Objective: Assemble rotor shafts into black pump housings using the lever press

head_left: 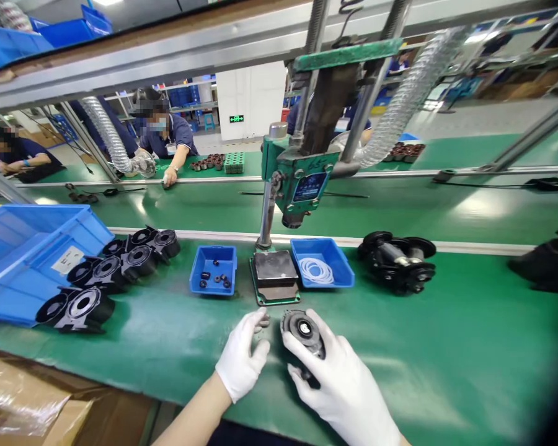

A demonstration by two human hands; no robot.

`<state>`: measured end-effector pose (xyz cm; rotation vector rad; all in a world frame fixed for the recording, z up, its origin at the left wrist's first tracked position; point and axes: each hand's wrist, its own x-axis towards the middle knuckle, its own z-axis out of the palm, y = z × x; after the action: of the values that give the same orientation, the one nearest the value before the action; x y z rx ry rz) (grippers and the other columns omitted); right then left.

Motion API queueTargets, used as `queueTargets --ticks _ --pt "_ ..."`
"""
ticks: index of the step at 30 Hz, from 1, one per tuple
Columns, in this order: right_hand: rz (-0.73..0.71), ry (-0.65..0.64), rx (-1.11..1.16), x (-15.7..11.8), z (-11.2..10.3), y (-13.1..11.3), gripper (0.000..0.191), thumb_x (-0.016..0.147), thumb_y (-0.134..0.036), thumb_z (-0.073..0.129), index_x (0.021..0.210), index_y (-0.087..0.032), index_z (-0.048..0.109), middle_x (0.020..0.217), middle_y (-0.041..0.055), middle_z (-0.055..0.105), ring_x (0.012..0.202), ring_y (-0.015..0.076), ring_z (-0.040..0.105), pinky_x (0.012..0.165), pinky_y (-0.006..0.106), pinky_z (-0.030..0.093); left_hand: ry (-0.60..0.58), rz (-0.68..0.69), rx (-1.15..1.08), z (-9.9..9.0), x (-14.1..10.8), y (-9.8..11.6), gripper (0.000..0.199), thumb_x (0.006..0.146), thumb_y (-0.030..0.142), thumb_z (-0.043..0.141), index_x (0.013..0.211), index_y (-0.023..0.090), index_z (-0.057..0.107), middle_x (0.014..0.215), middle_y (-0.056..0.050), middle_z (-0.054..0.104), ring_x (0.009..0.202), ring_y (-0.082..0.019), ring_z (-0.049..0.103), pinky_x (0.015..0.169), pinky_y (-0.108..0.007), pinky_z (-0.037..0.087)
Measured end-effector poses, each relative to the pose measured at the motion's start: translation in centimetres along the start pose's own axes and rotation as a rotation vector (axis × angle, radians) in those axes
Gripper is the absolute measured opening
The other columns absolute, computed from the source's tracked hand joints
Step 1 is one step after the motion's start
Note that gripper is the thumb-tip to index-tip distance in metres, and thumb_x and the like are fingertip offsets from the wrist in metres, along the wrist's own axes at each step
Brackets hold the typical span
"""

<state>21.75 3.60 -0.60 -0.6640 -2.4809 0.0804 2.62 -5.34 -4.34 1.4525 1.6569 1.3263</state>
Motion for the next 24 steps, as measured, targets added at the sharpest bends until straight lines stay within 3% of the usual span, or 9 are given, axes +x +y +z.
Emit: queueTargets --ticks 3,5,9,13,16,18,20,22,24 --pt "0.023 -0.091 0.039 -0.3 -0.8 -0.2 0.051 0.080 -0.024 0.065 0.130 -0.030 0.060 0.152 0.0176 0.029 0.093 0.0312 0.061 0.076 0.048 0.054 -0.047 0.044 -0.055 -0.3 -0.3 0.6 0.061 0.091 0.027 0.053 0.146 0.022 0.028 0.149 -0.014 0.039 0.135 -0.027 0.043 0.113 -0.049 0.037" --pt "0.060 -0.130 0.137 -0.2 -1.8 -0.4 0.060 0.080 -0.030 0.066 0.139 -0.028 0.051 0.155 0.0167 0.026 0.105 0.0345 0.059 0.083 0.050 0.053 -0.095 0.051 -0.099 0.0 -0.2 1.5 0.087 0.081 0.033 0.069 0.150 0.022 0.017 0.156 -0.014 0.027 0.144 -0.031 0.029 0.118 -0.052 0.027" --pt "0.288 -0.058 0.470 1.2 -2.6 -0.4 0.065 0.092 -0.032 0.050 0.152 -0.022 0.026 0.150 0.0132 0.039 0.133 0.0290 0.044 0.107 0.049 0.041 -0.116 -0.041 -0.116 2.3 0.8 3.5 0.112 0.066 0.030 0.081 0.152 0.022 0.009 0.157 -0.016 0.024 0.144 -0.035 0.027 0.119 -0.052 0.023" --pt "0.362 -0.024 0.746 1.8 -1.7 1.4 0.051 0.094 -0.042 0.046 0.140 -0.020 0.049 0.138 0.0105 0.054 0.131 0.0265 0.047 0.112 0.046 0.037 -0.049 -0.078 -0.118 4.5 1.8 4.1 0.098 0.074 0.031 0.073 0.151 0.021 0.012 0.156 -0.017 0.026 0.144 -0.033 0.029 0.119 -0.052 0.024" --pt "0.542 0.233 0.851 0.7 -1.7 2.9 0.037 0.097 -0.047 0.043 0.096 -0.021 0.070 0.089 0.0082 0.073 0.089 0.0248 0.068 0.093 0.043 0.051 -0.076 -0.111 -0.181 4.8 1.9 3.8 0.101 0.073 0.029 0.072 0.151 0.022 0.009 0.151 -0.015 0.035 0.141 -0.032 0.035 0.118 -0.051 0.026" --pt "0.720 0.430 0.957 0.2 -1.8 3.4 0.041 0.100 -0.046 0.037 0.080 -0.022 0.064 0.056 0.0010 0.061 0.049 0.0174 0.057 0.067 0.035 0.055 -0.081 -0.138 -0.183 4.7 2.0 3.8 0.101 0.071 0.026 0.072 0.151 0.022 0.011 0.150 -0.014 0.037 0.140 -0.032 0.035 0.117 -0.051 0.026" --pt "0.732 0.431 1.027 0.5 -1.7 3.3 0.033 0.098 -0.047 0.042 0.095 -0.021 0.063 0.062 0.0004 0.062 0.050 0.0163 0.056 0.062 0.032 0.054 -0.070 -0.158 -0.174 4.6 2.0 3.9 0.099 0.070 0.024 0.072 0.150 0.021 0.012 0.150 -0.015 0.036 0.140 -0.032 0.035 0.118 -0.052 0.024" --pt "0.565 0.256 1.029 1.0 -1.5 3.0 0.040 0.091 -0.050 0.054 0.118 -0.021 0.059 0.094 0.0065 0.070 0.084 0.0221 0.067 0.083 0.037 0.055 -0.075 -0.170 -0.202 4.6 2.2 4.1 0.100 0.071 0.023 0.071 0.150 0.022 0.011 0.150 -0.015 0.035 0.140 -0.031 0.036 0.118 -0.052 0.024" --pt "0.433 0.154 0.975 1.1 -1.5 3.0 0.042 0.089 -0.053 0.055 0.116 -0.021 0.062 0.110 0.0089 0.068 0.111 0.0272 0.061 0.100 0.042 0.047 -0.089 -0.174 -0.231 4.7 2.3 4.3 0.101 0.071 0.023 0.071 0.150 0.022 0.008 0.150 -0.015 0.036 0.140 -0.030 0.037 0.117 -0.051 0.026"
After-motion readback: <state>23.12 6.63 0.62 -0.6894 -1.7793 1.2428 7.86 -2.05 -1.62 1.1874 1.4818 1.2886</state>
